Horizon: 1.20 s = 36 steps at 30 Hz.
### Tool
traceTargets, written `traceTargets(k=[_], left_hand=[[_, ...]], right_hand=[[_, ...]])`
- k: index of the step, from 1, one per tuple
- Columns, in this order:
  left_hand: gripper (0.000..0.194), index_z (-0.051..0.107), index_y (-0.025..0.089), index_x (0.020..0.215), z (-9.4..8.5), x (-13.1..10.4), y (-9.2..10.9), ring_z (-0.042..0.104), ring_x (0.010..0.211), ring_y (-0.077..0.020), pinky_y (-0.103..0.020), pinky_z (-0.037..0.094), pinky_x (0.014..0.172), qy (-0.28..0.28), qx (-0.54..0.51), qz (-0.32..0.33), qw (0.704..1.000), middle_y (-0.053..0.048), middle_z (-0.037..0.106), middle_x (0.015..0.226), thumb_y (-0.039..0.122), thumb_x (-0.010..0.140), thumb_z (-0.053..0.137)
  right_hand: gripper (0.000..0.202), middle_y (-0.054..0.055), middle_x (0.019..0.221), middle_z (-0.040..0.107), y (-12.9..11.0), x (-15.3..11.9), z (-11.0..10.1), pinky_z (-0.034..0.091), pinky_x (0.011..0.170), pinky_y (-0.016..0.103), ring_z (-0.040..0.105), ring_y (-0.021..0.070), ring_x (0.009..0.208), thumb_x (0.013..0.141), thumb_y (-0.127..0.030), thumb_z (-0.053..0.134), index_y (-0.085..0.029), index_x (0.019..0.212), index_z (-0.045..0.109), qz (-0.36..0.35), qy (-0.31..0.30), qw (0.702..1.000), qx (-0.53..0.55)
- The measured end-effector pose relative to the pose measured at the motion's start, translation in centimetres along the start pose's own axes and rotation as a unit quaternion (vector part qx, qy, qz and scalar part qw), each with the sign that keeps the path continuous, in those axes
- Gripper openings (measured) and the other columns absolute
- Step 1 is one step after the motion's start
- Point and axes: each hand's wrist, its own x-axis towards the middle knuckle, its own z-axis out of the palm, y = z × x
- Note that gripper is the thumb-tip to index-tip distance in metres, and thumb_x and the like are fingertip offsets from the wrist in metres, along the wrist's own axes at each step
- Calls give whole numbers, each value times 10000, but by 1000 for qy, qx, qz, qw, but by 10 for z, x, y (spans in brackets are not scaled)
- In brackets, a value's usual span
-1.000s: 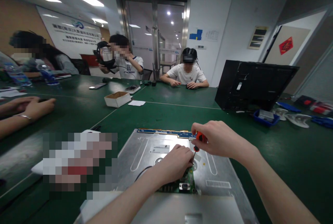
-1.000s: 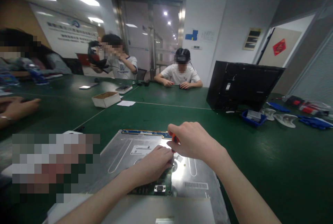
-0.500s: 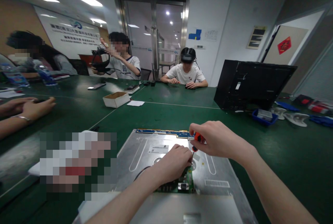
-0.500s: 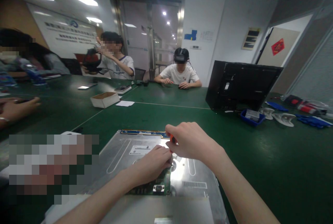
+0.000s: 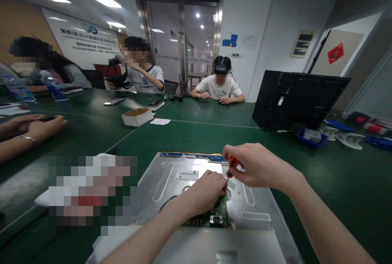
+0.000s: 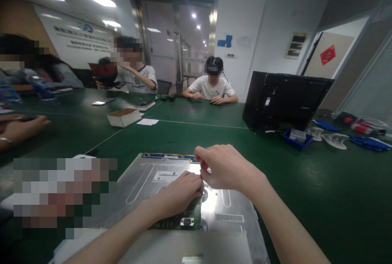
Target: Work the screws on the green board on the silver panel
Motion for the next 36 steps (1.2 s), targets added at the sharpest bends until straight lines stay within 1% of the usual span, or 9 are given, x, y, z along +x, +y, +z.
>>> traceTargets(k=[7,12,18,25,29,32,36], left_hand=[[81,565,156,838,3,1,-2,588,819,-214,-339,402,790,2,-7,6,1000,-36,644,867,108,887,607],[77,565,152,849,2,0,-1,588,817,-215,-340,396,784,2,6,8,1000,-39,648,877,98,886,605],[85,569,160,841,1,0,-1,584,834,-216,-338,396,785,-5,-4,1,1000,-36,644,879,94,884,602],[100,568,166,845,3,-1,-3,579,831,-213,-336,402,785,2,-19,10,1000,-30,631,871,72,877,580],[98,567,159,842,3,0,-3,582,832,-216,-336,405,774,0,-11,12,1000,-36,634,878,69,880,576],[84,578,161,838,2,1,-3,589,828,-213,-331,406,766,-2,-13,5,1000,-33,644,878,90,881,595],[84,593,169,817,3,2,-3,602,810,-209,-320,408,757,0,-5,-7,1000,-29,653,849,123,886,605]], right_hand=[[136,1,827,695,1,0,-1,287,566,266,611,167,720,820,-221,571,-222,956,562,1,-1,1000,2],[128,1,828,696,-1,0,-1,291,567,265,613,166,721,828,-225,574,-224,955,563,1,-8,1000,0],[138,5,815,701,-2,0,-1,288,560,264,631,176,720,826,-239,587,-227,961,562,17,-10,1000,-21],[107,12,785,701,0,3,2,260,532,260,631,169,667,853,-269,575,-219,948,575,24,5,999,-40],[94,9,760,700,1,3,4,253,526,262,624,167,642,866,-293,569,-219,924,579,31,13,998,-45],[114,13,806,706,3,3,4,275,543,264,634,178,693,856,-301,591,-219,933,575,26,10,999,-32],[98,10,857,701,3,1,2,308,573,262,633,178,752,844,-245,592,-217,934,565,20,1,1000,-4]])
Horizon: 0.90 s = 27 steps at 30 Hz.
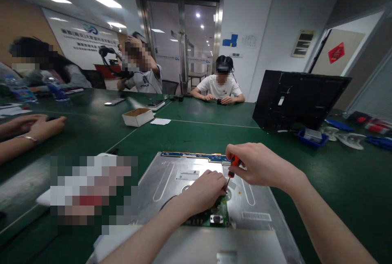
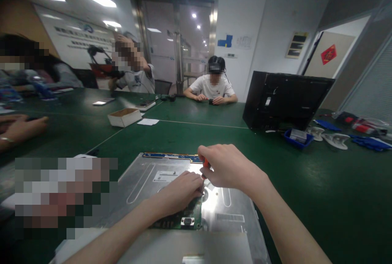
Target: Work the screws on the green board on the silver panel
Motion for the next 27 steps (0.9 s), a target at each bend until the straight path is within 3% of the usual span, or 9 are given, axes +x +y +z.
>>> traceTargets(k=[27], left_hand=[[63,616,161,821,0,1,-3,596,821,-213,-320,414,766,-21,-19,-5,1000,-34,657,848,122,864,640]], right_hand=[[141,9,762,689,2,4,2,283,537,253,618,179,665,877,-362,609,-231,922,581,12,17,999,-38]])
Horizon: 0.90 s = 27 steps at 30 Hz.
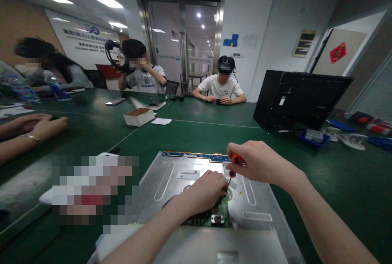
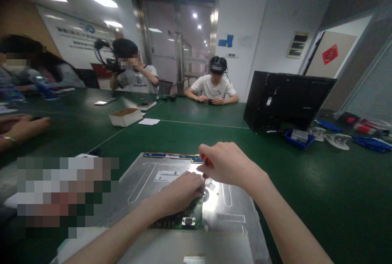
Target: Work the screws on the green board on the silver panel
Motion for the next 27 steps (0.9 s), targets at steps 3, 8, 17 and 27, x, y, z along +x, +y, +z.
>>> traceTargets(k=[3,8,17,27], left_hand=[[78,614,167,808,-1,-1,1,596,811,-207,-309,412,756,2,-2,-1,1000,-32,652,841,119,869,621],[70,617,165,832,-4,-3,3,589,814,-200,-308,409,761,11,-13,4,1000,-28,649,857,112,877,610],[75,605,155,829,-2,-3,0,586,829,-199,-305,406,769,8,-15,7,1000,-31,651,870,101,879,617],[97,590,165,814,-5,-1,1,593,827,-213,-308,409,723,-7,5,7,1000,-39,649,853,96,882,592]], right_hand=[[135,2,750,680,2,-3,-3,285,535,251,604,172,650,873,-358,611,-236,921,581,-1,9,1000,12],[128,-12,728,670,6,-6,-6,298,543,251,588,162,639,880,-358,603,-239,911,570,1,20,1000,21],[134,-2,757,676,1,-3,-4,292,544,253,595,162,650,876,-355,612,-237,930,579,-12,5,1000,22],[116,2,759,689,1,1,2,266,533,253,615,170,660,875,-337,607,-236,925,581,-17,2,1000,5]])
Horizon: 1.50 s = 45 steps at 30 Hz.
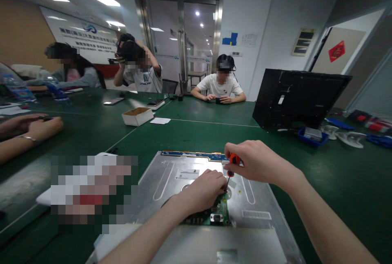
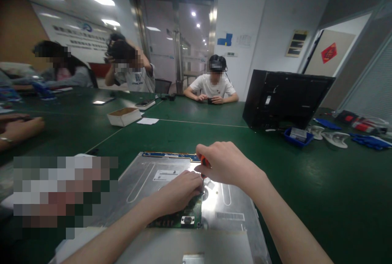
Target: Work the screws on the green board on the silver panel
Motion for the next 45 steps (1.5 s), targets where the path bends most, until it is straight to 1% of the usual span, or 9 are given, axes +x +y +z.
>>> traceTargets(k=[9,14,17,25,30,34,37,41,45], left_hand=[[118,578,160,805,0,0,0,595,888,-221,-307,421,724,-7,10,4,1000,-65,648,962,68,874,555],[119,584,166,822,2,0,-2,591,875,-217,-310,415,744,-6,0,11,1000,-54,654,957,66,877,546],[111,582,166,833,3,0,-3,591,871,-210,-308,408,754,-3,-12,8,1000,-44,653,927,70,879,550],[101,593,167,829,0,-1,-1,586,835,-209,-308,397,738,-2,-12,-6,1000,-41,654,892,83,878,566],[93,593,165,832,-2,-1,1,581,820,-207,-305,397,732,-3,-7,-2,1000,-42,650,881,95,886,563],[96,599,163,827,-4,-2,4,585,829,-213,-302,402,710,1,9,-12,1000,-54,651,915,88,876,565],[104,600,164,828,-5,-2,5,590,838,-209,-297,410,722,4,3,-14,1000,-55,655,926,76,869,564],[95,578,163,802,-5,-3,4,579,804,-206,-301,410,709,2,-6,-6,1000,-40,638,847,98,871,576],[73,574,164,820,-7,-3,6,578,799,-205,-303,409,711,6,-1,-2,1000,-36,641,865,122,864,614]], right_hand=[[184,7,693,679,-3,1,-1,227,522,266,607,175,625,855,-420,643,-237,852,621,7,-1,1000,-23],[160,-8,854,698,-4,-6,-4,298,578,256,617,169,754,809,-298,674,-234,924,583,-26,-16,998,49],[163,-13,854,687,-4,-9,-5,308,588,258,605,160,751,787,-195,649,-226,924,566,-23,-22,998,58],[117,2,838,693,-4,-5,-6,310,572,269,618,176,739,820,-250,638,-223,914,576,3,-25,999,37],[148,-9,864,702,-3,-7,-4,311,575,259,627,171,762,810,-215,646,-234,938,572,-15,-18,999,44],[182,5,790,704,-2,-6,-3,276,544,263,636,190,714,829,-399,667,-244,910,616,11,-12,1000,4],[281,13,690,686,-3,-3,-3,245,522,274,628,189,643,898,-503,553,-252,829,659,29,-14,999,-13],[113,8,773,705,-4,-4,-5,289,551,266,636,181,696,891,-318,567,-249,951,634,8,-18,1000,17],[247,7,876,711,-5,-8,-7,343,600,260,637,175,760,812,-210,612,-230,1052,559,-9,-23,998,64]])
